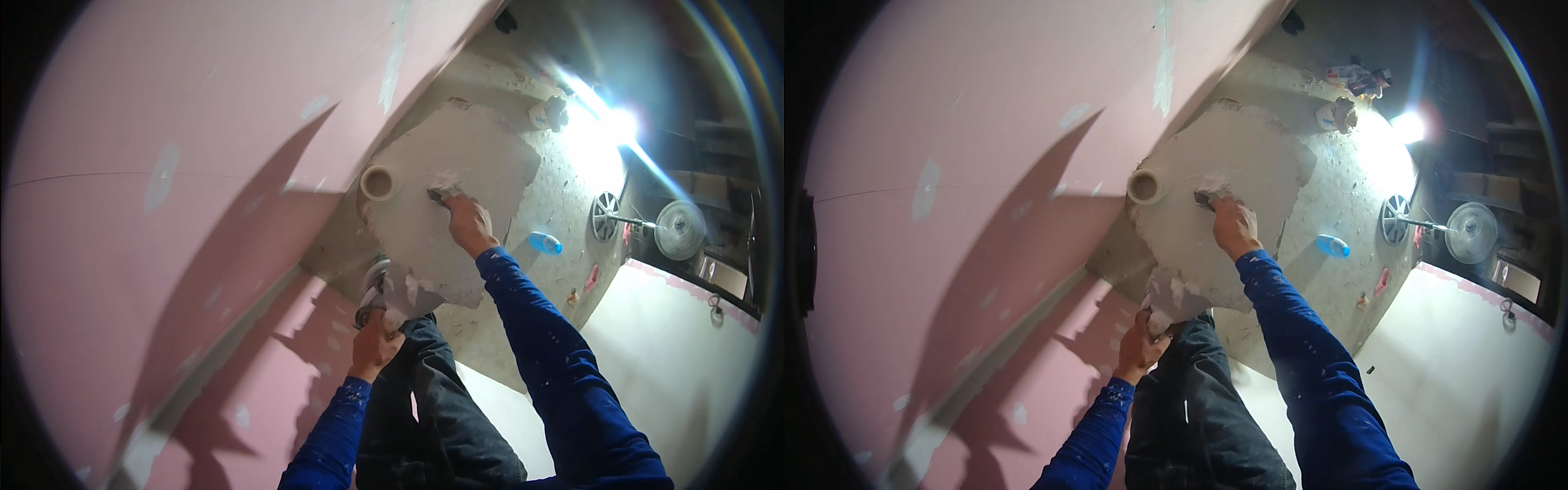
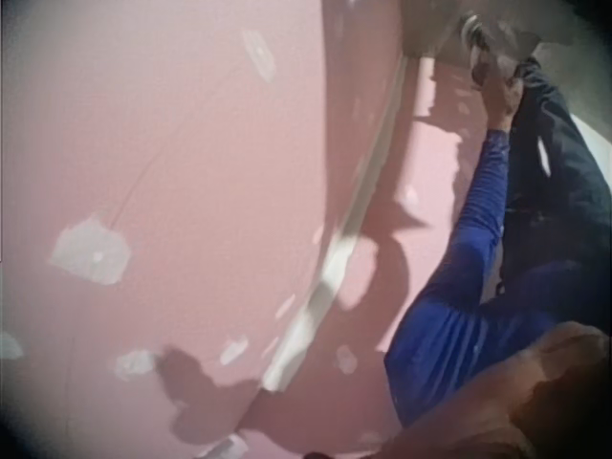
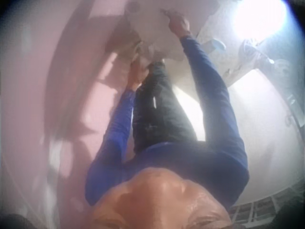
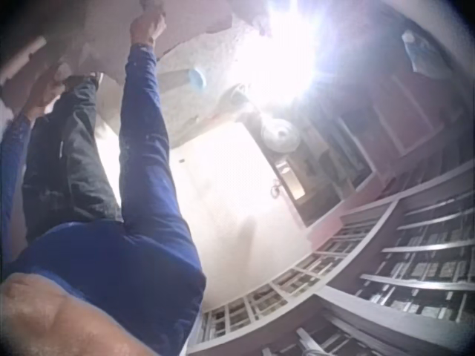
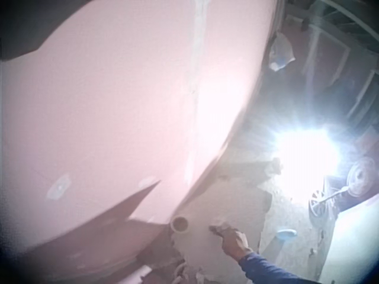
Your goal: The person applies white joint compound to the seams and screw indentations on pink drywall using a putty knife and a hawk. They repeatedly scoop compound from the hawk and spread it along the wall seams and over fastener heads.
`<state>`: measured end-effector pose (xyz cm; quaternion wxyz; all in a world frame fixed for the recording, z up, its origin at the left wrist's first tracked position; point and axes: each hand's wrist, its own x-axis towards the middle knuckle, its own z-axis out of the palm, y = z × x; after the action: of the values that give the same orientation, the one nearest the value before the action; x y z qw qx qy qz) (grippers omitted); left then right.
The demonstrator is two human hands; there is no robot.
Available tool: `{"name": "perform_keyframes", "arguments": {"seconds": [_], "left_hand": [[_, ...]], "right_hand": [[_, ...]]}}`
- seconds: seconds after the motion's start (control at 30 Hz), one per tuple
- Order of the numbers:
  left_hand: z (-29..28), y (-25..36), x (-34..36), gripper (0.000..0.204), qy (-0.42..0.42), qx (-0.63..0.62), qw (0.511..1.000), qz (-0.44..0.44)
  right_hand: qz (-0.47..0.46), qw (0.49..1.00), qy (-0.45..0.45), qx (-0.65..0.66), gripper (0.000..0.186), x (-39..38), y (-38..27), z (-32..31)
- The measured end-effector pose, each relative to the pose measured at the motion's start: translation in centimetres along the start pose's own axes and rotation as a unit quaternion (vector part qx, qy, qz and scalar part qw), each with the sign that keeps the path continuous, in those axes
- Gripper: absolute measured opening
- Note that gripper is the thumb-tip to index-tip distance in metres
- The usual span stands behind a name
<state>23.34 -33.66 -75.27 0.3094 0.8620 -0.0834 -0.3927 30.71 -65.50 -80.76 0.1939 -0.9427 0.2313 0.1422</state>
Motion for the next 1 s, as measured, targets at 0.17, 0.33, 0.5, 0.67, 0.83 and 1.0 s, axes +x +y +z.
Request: {"name": "perform_keyframes", "arguments": {"seconds": [0.17, 0.33, 0.5, 0.67, 0.83, 1.0], "left_hand": [[-1.3, -3.1, -1.4, 0.057, -0.006, 0.007, 0.998, -0.060], [-1.1, -4.6, -0.7, 0.057, -0.002, 0.008, 0.997, -0.076], [-0.9, -5.1, -0.9, 0.055, -0.006, -0.012, 0.996, -0.089], [-0.8, -5.4, -1.5, 0.058, -0.023, -0.017, 0.996, -0.086], [-1.3, -5.4, -2.6, 0.064, -0.043, -0.038, 0.995, -0.083], [-5.6, -5.1, -7.3, 0.062, 0.004, -0.140, 0.990, -0.026]], "right_hand": [[-0.011, 0.999, -0.018, -0.029, 0.041, -1.0, -0.6, 0.2], [0.010, 0.998, -0.023, -0.058, 0.040, -1.7, -1.4, 0.5], [0.036, 0.997, -0.017, -0.062, 0.039, -3.4, -2.8, 1.6], [0.050, 0.997, -0.035, -0.045, 0.043, -5.2, -4.4, 2.5], [0.034, 0.995, -0.092, 0.009, 0.044, -7.9, -5.5, 2.6], [0.049, 0.972, -0.123, 0.195, 0.037, -11.5, -6.2, -2.6]]}}
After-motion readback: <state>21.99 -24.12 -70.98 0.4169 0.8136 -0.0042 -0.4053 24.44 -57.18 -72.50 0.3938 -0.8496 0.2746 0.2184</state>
